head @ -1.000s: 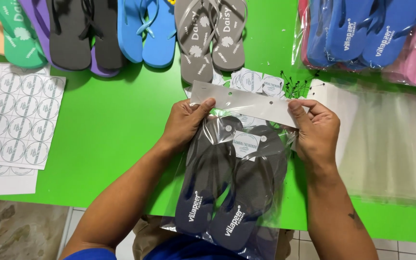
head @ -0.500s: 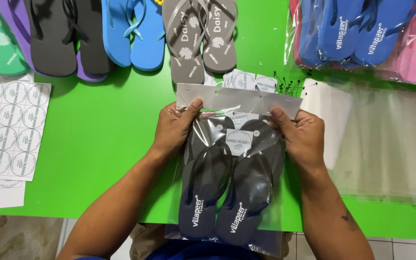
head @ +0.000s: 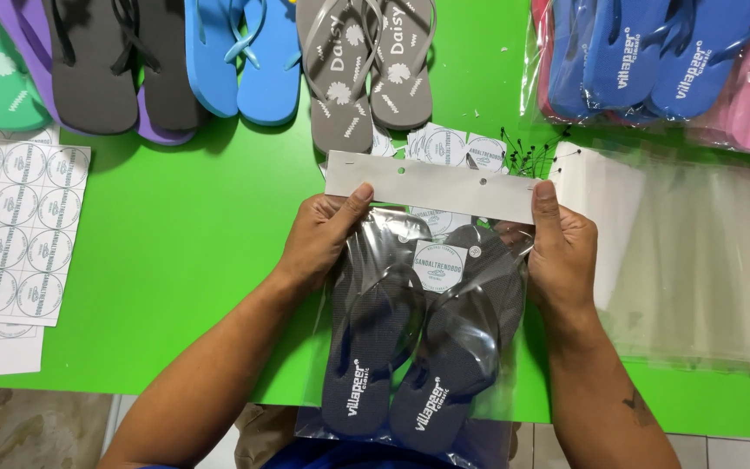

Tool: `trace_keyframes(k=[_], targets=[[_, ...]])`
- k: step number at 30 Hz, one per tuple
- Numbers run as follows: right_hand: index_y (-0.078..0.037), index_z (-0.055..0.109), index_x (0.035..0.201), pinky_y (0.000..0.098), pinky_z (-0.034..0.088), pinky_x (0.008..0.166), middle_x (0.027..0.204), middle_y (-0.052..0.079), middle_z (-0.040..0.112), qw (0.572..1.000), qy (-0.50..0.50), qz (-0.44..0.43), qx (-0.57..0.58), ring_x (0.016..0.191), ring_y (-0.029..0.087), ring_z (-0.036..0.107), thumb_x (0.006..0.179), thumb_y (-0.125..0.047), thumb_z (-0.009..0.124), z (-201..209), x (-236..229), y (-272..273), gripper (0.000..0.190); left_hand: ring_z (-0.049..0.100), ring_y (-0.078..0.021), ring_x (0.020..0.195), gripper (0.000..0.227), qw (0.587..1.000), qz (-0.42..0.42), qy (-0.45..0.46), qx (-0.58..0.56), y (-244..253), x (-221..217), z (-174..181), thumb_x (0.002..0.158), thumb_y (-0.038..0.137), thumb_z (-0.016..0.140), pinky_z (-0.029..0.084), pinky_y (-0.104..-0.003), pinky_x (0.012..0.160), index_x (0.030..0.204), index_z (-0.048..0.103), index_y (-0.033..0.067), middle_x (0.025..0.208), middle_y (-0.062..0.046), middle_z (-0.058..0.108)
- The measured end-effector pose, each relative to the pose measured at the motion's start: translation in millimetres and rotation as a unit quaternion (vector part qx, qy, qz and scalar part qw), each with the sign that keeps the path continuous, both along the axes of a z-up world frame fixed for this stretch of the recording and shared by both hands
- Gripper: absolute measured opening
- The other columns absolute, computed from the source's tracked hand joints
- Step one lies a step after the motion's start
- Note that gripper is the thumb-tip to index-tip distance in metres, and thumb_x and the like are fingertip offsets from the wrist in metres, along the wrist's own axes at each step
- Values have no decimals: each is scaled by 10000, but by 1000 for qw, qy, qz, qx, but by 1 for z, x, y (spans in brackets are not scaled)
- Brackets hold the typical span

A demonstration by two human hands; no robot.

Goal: The person secures a pair of black flip-flops with a plastic tie, places them into a clear plastic bag with a cardboard header, and attaches a circular sticker to the packaging. The person then wipes the straps of a pair of gray flip-flops with a white cloth.

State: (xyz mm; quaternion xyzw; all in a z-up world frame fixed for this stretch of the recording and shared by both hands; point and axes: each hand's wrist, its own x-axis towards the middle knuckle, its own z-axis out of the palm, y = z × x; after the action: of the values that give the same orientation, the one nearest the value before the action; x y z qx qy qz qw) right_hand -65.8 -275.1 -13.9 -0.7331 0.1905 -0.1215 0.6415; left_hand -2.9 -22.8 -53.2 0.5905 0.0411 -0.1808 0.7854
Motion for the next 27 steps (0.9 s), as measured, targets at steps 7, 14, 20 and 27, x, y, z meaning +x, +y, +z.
trace_keyframes(k=[7,14,20,27], targets=[[3,680,766,292,563,575,626,169,658,996,-2,75,-43,552,165,654,1077,-304,688,13,-6,8,437,578,-60,399,507,1000,1,-1,12,4,3,-2,1020,296,674,451,-178,441,557,606,101,477,-68,622],[-26,677,937,272,592,630,723,121,699,983,-13,120,140,614,134,690,1112,-379,537,5,-1,10,418,630,-75,438,497,999,37,-21,7,3,-2,38,1013,306,666,467,-162,473,557,602,120,501,-84,653],[12,662,1183,298,606,670,844,131,733,954,10,252,160,711,134,695,981,-263,673,11,-5,19,341,707,-88,582,408,991,131,-23,-16,11,4,56,1012,313,644,557,-209,587,684,695,76,719,-135,755],[-3,637,1310,376,598,835,798,14,629,897,24,379,226,779,91,608,978,-626,537,-23,-9,6,713,776,-173,673,383,992,121,-11,-38,54,48,15,973,310,696,635,-268,628,851,764,-47,844,-189,780]])
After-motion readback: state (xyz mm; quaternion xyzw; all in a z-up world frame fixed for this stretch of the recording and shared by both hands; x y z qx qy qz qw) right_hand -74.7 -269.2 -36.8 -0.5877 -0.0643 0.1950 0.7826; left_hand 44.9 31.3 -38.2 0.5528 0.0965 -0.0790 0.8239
